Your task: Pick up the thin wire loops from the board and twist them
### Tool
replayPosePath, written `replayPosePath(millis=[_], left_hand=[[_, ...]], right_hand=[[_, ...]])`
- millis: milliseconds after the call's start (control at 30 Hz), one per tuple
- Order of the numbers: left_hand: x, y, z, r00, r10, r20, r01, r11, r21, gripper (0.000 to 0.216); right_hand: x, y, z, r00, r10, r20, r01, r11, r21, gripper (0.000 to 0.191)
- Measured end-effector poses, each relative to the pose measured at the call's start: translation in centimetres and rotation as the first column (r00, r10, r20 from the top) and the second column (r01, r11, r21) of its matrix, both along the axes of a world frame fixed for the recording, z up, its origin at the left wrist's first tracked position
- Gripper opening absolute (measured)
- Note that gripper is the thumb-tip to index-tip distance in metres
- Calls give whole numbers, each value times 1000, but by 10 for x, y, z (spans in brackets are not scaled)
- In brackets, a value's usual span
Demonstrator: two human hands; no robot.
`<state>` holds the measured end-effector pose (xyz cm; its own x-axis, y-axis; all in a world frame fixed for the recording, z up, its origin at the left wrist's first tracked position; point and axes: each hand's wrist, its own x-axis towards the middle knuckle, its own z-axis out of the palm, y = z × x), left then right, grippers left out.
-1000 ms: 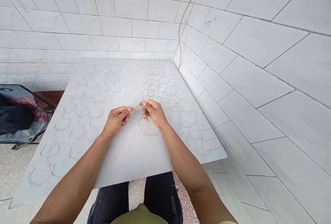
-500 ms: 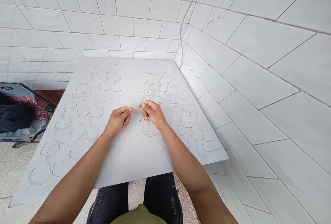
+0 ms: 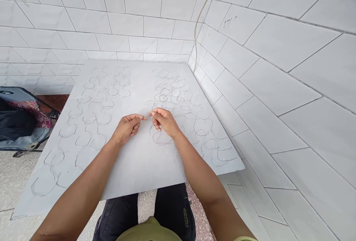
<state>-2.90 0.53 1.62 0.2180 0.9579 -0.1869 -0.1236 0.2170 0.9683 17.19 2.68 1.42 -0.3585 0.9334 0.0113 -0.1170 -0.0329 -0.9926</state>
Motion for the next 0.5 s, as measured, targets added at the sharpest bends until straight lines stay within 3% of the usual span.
replayPosePath(millis=[67, 133, 167, 233, 300, 333, 433, 500], left_hand=[[2, -1, 0, 998, 43, -42, -42, 999, 35, 37], [5, -4, 0, 975, 177, -133, -160, 979, 129, 42], [7, -5, 0, 939, 285, -192, -244, 946, 214, 43], [10, -9, 0, 809, 509, -294, -359, 825, 437, 39], [13, -13, 0, 703, 623, -342, -341, 718, 607, 28], [14, -15, 0, 685, 635, -358, -312, 699, 643, 26], [18, -18, 0, 753, 541, -375, -273, 775, 570, 29], [20, -18, 1, 829, 453, -326, -284, 845, 452, 31]], right_hand=[[-2, 2, -2, 998, -47, -29, 47, 999, 6, 30], [-3, 3, -3, 993, -103, -60, 105, 994, 16, 32], [-3, 4, -3, 988, -132, -73, 134, 991, 21, 33], [-3, 4, -3, 978, -189, -91, 193, 980, 39, 33], [-3, 3, -1, 969, -232, -84, 238, 969, 70, 33], [-3, 2, -1, 965, -252, -67, 258, 961, 97, 34], [-8, -4, -4, 943, -328, 57, 300, 911, 282, 32], [-13, -8, -9, 910, -377, 171, 253, 834, 490, 28]])
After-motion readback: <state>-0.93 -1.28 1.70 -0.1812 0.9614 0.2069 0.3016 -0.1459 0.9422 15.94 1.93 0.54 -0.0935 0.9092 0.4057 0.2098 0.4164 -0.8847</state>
